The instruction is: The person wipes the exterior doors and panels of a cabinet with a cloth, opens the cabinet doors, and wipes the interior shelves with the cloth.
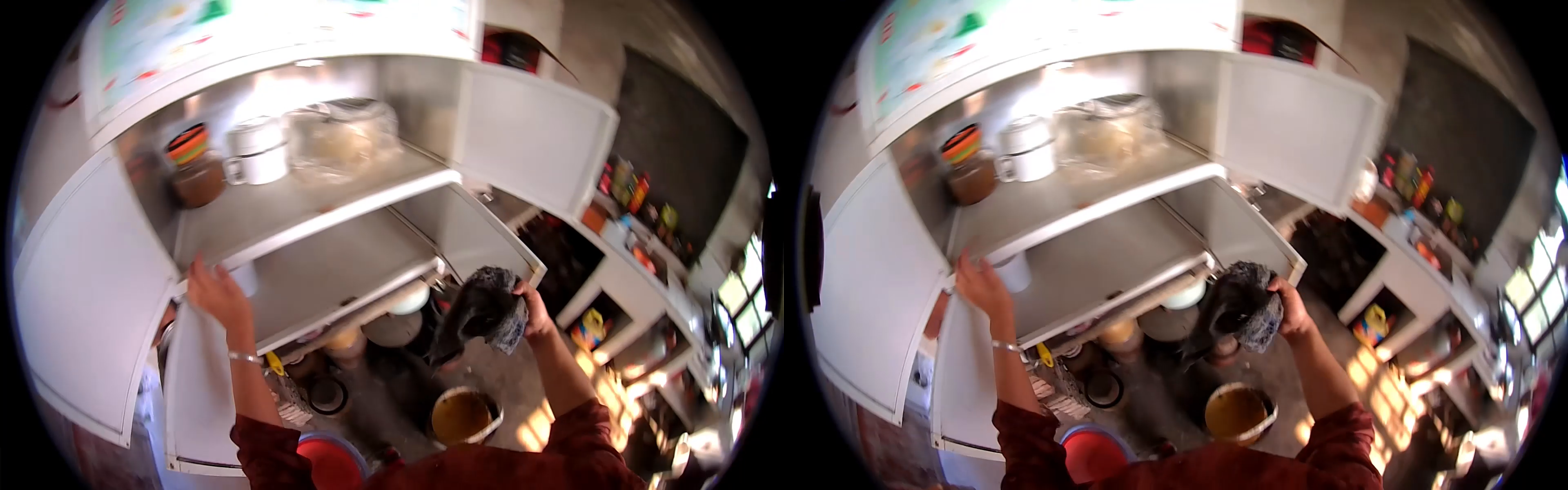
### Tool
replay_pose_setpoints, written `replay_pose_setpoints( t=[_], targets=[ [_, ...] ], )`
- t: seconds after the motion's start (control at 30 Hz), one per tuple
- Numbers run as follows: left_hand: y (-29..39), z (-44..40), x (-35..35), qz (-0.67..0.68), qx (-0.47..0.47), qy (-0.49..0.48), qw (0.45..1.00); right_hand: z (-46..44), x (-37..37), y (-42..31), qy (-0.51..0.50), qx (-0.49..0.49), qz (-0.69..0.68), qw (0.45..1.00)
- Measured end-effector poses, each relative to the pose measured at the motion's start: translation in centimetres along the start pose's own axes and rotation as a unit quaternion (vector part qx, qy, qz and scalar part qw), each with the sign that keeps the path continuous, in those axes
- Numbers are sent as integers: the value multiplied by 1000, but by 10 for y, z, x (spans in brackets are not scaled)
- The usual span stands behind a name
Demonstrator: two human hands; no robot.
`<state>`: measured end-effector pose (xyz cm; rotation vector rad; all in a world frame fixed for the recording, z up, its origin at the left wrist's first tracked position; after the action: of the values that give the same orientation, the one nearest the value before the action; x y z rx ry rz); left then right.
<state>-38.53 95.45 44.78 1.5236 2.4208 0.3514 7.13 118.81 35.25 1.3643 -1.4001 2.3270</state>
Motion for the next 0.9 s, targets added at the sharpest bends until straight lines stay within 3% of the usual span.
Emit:
replay_pose_setpoints(
  t=[0.03, 0.07, 0.13, 0.2, 0.27, 0.33, 0.37, 0.4, 0.43, 0.47, 0.53, 0.57, 0.63, 0.67, 0.7, 0.73, 0.83, 0.9],
  targets=[
    [23, 16, -10, 31, -35, -10, 999, 21, -23, 11, -14, 34, -94, 995],
    [41, 46, -7, 129, -88, -61, 986, 48, -32, 14, -35, 1, -139, 990],
    [75, 120, 3, 302, -199, -174, 916, 103, -41, 25, -155, 40, -241, 957],
    [126, 207, 8, 433, -271, -404, 759, 151, -64, 20, -104, -104, -241, 959],
    [210, 271, -35, 479, -383, -508, 604, 190, -79, 22, -78, -132, -285, 946],
    [281, 341, -80, 515, -432, -636, 378, 212, -162, 40, 48, -166, -257, 951],
    [314, 364, -107, 524, -430, -680, 279, 236, -149, 35, 22, -153, -304, 940],
    [345, 383, -136, 526, -427, -714, 178, 255, -155, 33, -24, -208, -323, 923],
    [369, 406, -158, 505, -417, -742, 144, 270, -174, 42, -17, -197, -335, 921],
    [388, 421, -176, 498, -373, -767, 154, 281, -188, 50, -17, -179, -345, 921],
    [421, 440, -210, 485, -325, -795, 161, 311, -206, 65, 82, -179, -324, 925],
    [437, 443, -229, 468, -354, -799, 129, 332, -210, 71, 129, -191, -219, 948],
    [462, 453, -253, 436, -422, -792, 58, 369, -179, 74, 108, -149, -220, 958],
    [465, 477, -259, 437, -424, -792, 48, 384, -185, 74, 130, -151, -146, 969],
    [471, 489, -269, 441, -406, -800, 24, 397, -207, 86, 189, -160, -164, 955],
    [471, 491, -276, 435, -384, -812, 65, 413, -226, 101, 254, -174, -182, 934],
    [478, 522, -297, 413, -371, -831, -31, 449, -203, 104, 206, -185, -97, 956],
    [482, 552, -309, 426, -389, -814, -72, 465, -199, 117, 255, -223, -104, 935]
  ],
)
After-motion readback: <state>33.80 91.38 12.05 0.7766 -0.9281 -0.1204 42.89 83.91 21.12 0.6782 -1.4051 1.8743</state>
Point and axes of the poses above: each hand's wrist, its own z-axis away from the middle knuckle, its own x-axis out of the palm, y = z × x, the point moved 7 cm from there along -z, towards the middle knuckle, and after that the axes turned 4 degrees about y, right-handed, at the moved point
